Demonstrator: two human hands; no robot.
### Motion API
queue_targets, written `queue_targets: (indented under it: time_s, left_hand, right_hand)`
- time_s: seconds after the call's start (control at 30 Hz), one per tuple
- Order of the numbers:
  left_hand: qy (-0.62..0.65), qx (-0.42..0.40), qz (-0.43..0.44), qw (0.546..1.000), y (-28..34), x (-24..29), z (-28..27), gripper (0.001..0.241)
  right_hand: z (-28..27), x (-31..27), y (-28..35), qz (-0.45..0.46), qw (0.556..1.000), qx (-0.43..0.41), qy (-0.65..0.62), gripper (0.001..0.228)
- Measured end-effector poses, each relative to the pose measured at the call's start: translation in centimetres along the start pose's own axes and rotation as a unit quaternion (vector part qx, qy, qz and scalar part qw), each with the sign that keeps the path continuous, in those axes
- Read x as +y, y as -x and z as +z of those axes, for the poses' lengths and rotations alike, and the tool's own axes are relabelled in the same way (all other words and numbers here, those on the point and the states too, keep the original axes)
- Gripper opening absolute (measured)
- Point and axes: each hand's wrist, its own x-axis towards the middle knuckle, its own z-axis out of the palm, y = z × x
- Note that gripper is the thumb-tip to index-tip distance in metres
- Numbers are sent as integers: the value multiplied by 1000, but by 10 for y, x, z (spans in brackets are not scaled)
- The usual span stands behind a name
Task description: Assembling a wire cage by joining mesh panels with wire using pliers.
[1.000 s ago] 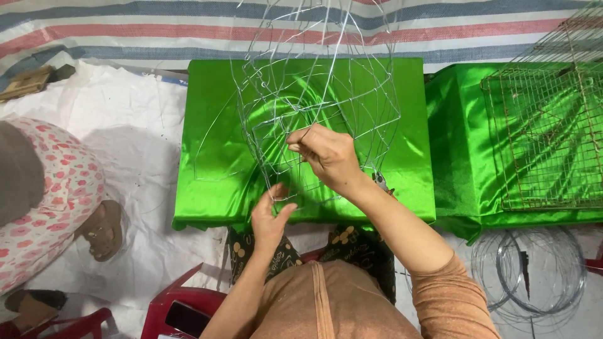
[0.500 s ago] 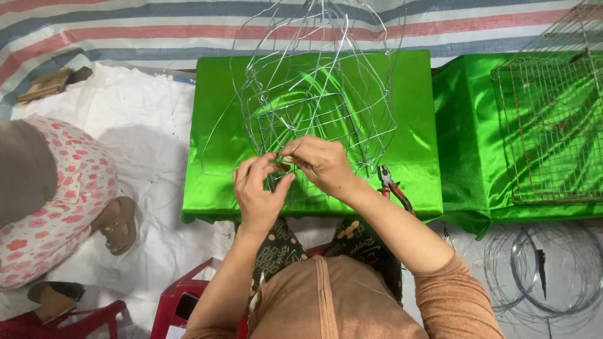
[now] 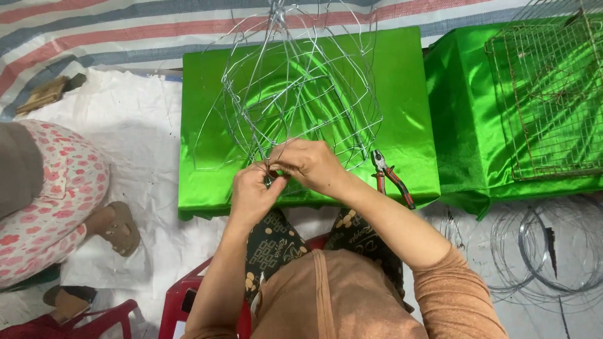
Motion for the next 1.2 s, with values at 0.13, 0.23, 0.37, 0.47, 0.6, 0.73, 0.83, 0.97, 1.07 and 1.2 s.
queue_targets:
  time_s: [0.13, 0.23, 0.37, 0.47, 0.6, 0.73, 0.83, 0.97, 1.07, 1.2]
  left_hand:
    - [-16, 8, -2, 1000, 13, -15, 9, 2]
    - [-18, 19, 13, 1000, 11, -11, 12, 9]
    - [-8, 10, 25, 1000, 13, -4, 12, 12]
    - [-16, -13, 32, 999, 8, 9, 6, 13]
    - [-37, -27, 43, 998, 1, 16, 1, 14]
    - [-16, -38, -19, 999, -4, -1, -1, 10]
    - [60, -54, -52, 995, -23, -3, -14, 13]
    - [118, -90, -52, 988, -71, 29, -42, 14]
    - [147, -112, -41, 982, -94, 38, -51, 15]
    - [167, -112, -36, 979, -99, 44, -51, 16]
  right_hand:
    - [-3, -8, 6, 9, 1000, 4, -24, 9]
    - [-3, -8, 10, 11, 1000, -1, -3, 10]
    - [-11, -23, 10, 6, 1000, 23, -18, 9]
    - [-15, -30, 9, 22, 999, 21, -43, 9]
    - [-18, -29, 11, 43, 996, 36, -66, 9]
    - [-10, -26, 31, -28, 988, 121, 95, 17]
    - [-4, -33, 65, -38, 977, 175, 115, 17]
    - [3, -23, 106, 42, 981, 159, 106, 13]
    - [1, -13, 121, 75, 978, 155, 117, 12]
    - [-18, -18, 115, 72, 976, 154, 134, 12]
